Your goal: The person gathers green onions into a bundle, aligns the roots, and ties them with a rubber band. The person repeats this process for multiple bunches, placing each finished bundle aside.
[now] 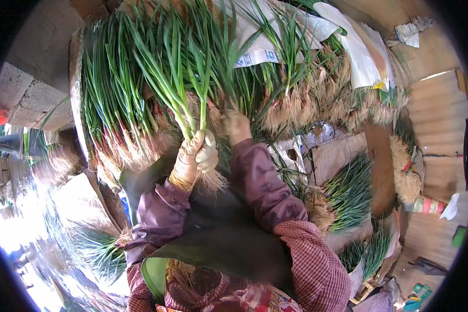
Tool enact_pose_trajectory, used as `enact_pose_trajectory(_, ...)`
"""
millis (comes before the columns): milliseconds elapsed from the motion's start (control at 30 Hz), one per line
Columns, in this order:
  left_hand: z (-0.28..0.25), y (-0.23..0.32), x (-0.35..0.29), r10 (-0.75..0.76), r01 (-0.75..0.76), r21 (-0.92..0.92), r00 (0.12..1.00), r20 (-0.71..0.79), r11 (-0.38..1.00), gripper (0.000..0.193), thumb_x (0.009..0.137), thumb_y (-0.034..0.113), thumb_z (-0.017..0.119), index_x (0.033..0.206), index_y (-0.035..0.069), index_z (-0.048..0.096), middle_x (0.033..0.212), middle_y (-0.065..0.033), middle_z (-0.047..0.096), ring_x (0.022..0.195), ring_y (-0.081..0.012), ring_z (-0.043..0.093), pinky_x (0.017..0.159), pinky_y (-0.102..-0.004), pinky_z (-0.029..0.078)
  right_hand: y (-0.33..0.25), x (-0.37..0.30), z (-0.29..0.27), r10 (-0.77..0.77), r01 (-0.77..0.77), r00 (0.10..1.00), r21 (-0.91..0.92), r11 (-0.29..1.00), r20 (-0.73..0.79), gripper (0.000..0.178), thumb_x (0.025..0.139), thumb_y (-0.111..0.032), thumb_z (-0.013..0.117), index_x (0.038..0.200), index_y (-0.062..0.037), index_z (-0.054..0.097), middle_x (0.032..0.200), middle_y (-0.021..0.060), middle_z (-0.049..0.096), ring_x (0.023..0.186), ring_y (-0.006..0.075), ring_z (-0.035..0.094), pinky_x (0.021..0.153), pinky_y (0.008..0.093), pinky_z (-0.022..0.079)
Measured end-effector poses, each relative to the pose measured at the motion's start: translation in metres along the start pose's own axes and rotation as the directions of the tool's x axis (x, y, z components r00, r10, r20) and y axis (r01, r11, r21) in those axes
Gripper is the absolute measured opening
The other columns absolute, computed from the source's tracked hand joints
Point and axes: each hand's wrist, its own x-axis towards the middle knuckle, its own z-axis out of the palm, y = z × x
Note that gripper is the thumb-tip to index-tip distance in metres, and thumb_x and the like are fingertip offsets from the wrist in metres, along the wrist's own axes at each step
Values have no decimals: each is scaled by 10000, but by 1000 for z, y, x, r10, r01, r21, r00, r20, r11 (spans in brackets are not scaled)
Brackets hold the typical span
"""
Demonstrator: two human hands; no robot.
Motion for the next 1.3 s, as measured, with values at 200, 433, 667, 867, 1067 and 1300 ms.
enact_pose_trajectory(200, -14, 3, 2, 269, -261, 67, 921, -281, 963, 260, 894, 321, 523, 959, 70, 521, 568, 48, 356, 467, -68, 316, 438, -231, 293, 25, -72, -61, -91, 42, 350, 81, 996, 932, 186, 816, -182, 500, 921, -117, 639, 691, 111, 616, 678, 244, 616, 585, 345, 480)
enact_pose_trajectory(433, -8, -6, 10, -20, 18, -15, 980, -197, 1000, 295, 872, 210, 544, 1084, 7, 519, 523, 47, 325, 443, -81, 329, 449, -247, 310, 14, 60, -64, 334, -233, 923, -412, 881, 192, 269, 832, -327, 519, 861, -65, 568, 717, 164, 604, 679, 355, 586, 638, 430, 458)
enact_pose_trajectory(667, -18, 0, -1, 289, -228, 221, 910, -299, 948, 270, 865, 216, 551, 1008, -13, 554, 503, 34, 349, 417, -93, 353, 424, -255, 333, 37, 19, -90, 390, -335, 826, -202, 920, 407, 288, 832, -317, 529, 863, -35, 581, 804, 182, 618, 748, 344, 596, 650, 423, 468)
enact_pose_trajectory(867, -11, -6, 8, 235, -189, 167, 917, -323, 968, 249, 873, 206, 546, 997, -10, 559, 497, 32, 352, 412, -96, 352, 423, -251, 341, 3, 32, -64, 495, -388, 830, -373, 843, 256, 391, 819, -399, 508, 922, -24, 547, 860, 215, 607, 835, 392, 571, 720, 453, 436)
enact_pose_trajectory(1067, -2, 5, -5, 409, -300, 354, 866, -288, 886, 285, 882, 187, 547, 1069, -28, 541, 495, 31, 364, 408, -84, 360, 425, -236, 344, 19, -17, -76, 289, -3, 767, -448, 894, 572, 284, 816, -329, 515, 901, -67, 585, 818, 168, 620, 780, 366, 587, 679, 456, 458)
enact_pose_trajectory(1300, -12, -2, 8, 109, -93, 68, 952, -287, 993, 431, 837, 171, 575, 1193, -41, 456, 534, 32, 369, 448, -97, 382, 475, -259, 383, 24, 15, -87, 128, -63, 927, -190, 980, 353, 288, 889, -349, 486, 951, -92, 602, 673, 78, 599, 589, 197, 574, 547, 298, 457)
